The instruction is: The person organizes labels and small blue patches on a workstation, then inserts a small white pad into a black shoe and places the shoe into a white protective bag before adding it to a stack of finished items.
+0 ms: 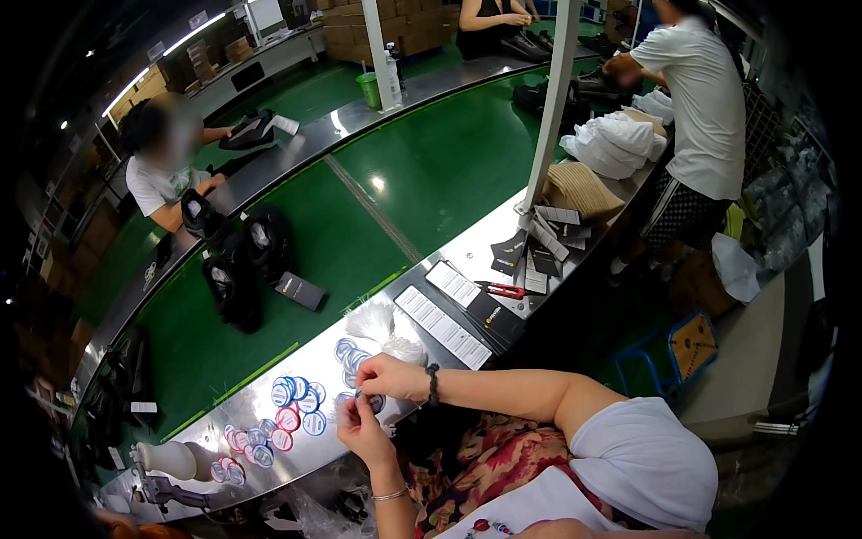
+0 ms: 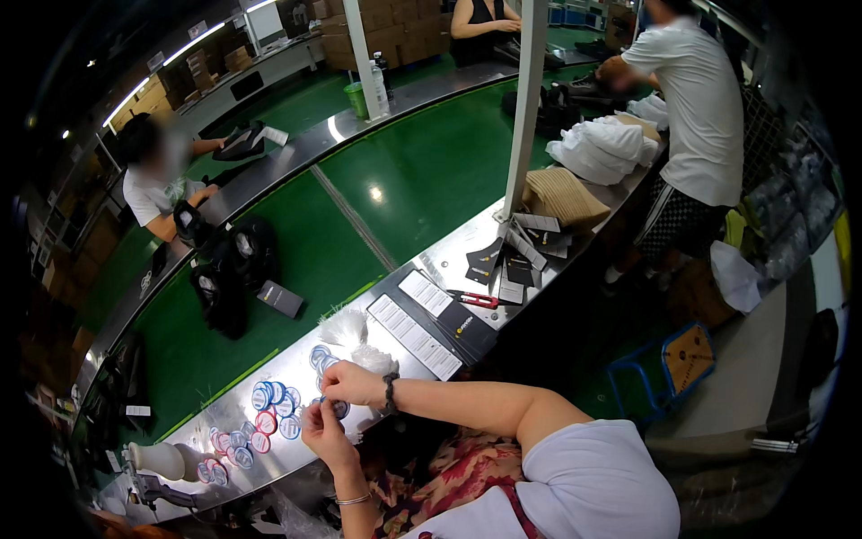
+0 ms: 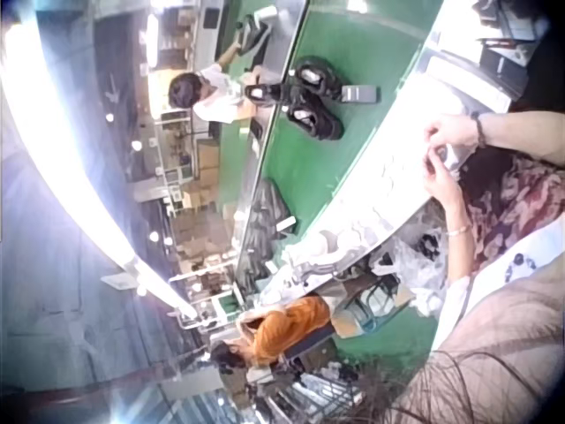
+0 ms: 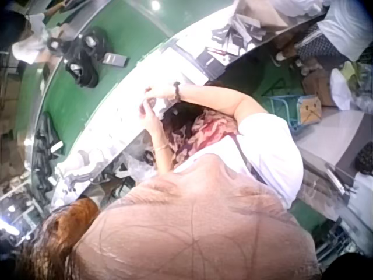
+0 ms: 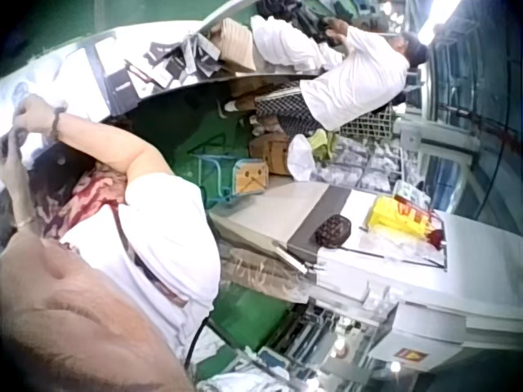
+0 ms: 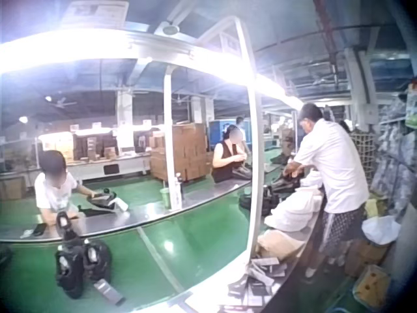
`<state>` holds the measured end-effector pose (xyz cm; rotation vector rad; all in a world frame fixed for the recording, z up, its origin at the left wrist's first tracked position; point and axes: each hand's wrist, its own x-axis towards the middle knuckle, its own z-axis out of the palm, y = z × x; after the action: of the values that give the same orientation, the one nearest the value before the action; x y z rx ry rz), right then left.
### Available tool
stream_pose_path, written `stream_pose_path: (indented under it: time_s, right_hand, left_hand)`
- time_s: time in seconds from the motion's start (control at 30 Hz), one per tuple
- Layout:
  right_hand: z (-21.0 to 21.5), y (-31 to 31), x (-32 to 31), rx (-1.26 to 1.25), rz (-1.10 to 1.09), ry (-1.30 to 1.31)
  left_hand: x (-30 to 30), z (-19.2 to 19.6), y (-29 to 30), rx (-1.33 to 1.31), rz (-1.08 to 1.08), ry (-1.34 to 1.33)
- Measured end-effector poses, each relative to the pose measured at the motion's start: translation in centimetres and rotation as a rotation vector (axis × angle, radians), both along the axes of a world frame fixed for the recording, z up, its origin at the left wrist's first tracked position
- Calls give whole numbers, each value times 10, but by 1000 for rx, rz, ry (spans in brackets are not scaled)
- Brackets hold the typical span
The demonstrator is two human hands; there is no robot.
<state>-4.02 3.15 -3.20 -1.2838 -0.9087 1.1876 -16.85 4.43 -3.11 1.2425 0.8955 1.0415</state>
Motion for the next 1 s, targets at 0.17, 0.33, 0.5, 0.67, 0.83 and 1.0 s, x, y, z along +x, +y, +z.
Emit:
stream_pose_path:
  time_s: [0.17,0.33,0.5,0.67,0.83,1.0]
  right_hand:
    - [9,3,0,67,17,-267]
    - [2,4,-2,21,5,132]
    - [-1,2,-2,-59,-11,170]
    - [5,2,-6,-46,-24,33]
    - [6,-2,4,30,38,-181]
    - [5,-1,5,34,61,-101]
  left_hand:
    - [3,9,-1,86,0,-21]
    - [-4,-1,5,-41,8,-34]
    - [-1,5,3,-133,-24,-10]
    - [4,3,0,192,-43,32]
    - [0,2,3,-48,-32,-2]
    - [1,-4,6,-67,-17,-22]
